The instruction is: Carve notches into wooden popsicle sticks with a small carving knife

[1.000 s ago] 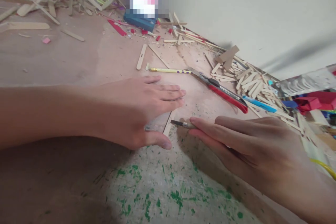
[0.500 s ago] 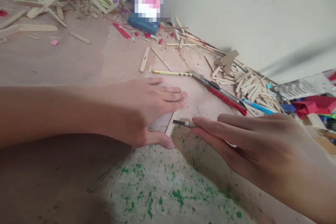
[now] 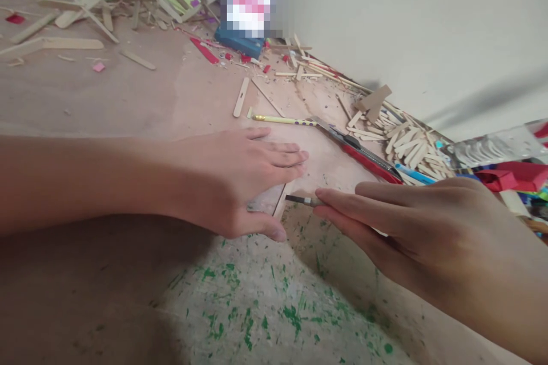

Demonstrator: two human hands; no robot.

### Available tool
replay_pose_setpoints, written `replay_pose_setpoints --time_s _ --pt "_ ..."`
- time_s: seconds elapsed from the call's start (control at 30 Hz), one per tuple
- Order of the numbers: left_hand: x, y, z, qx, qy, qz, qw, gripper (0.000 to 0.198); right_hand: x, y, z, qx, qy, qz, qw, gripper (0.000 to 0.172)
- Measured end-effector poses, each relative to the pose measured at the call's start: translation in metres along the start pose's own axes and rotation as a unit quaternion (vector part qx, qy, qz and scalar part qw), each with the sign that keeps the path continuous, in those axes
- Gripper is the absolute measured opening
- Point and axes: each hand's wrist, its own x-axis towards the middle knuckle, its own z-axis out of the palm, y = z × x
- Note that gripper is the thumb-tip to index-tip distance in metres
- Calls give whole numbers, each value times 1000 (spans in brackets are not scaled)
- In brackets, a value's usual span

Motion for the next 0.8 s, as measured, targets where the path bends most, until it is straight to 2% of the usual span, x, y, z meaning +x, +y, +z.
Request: replay_pose_setpoints --time_s 0.17,0.3,0.47,0.6,0.8 --pt "0 0 2 -2 4 15 1000 90 15 5 -10 -61 -72 -84 992 30" --pt "1 0 1 2 -4 16 1000 89 18 7 -13 -58 -90 -82 991 30" --pt "1 1 -1 -1 -12 13 1000 91 0 15 1 -24 -19 -76 997 16" --pt "0 0 3 -12 -3 10 1000 90 -14 20 19 -41 39 -92 994 21" --pt "1 -4 9 -16 26 14 999 91 -19 19 30 -39 79 -110 990 23"
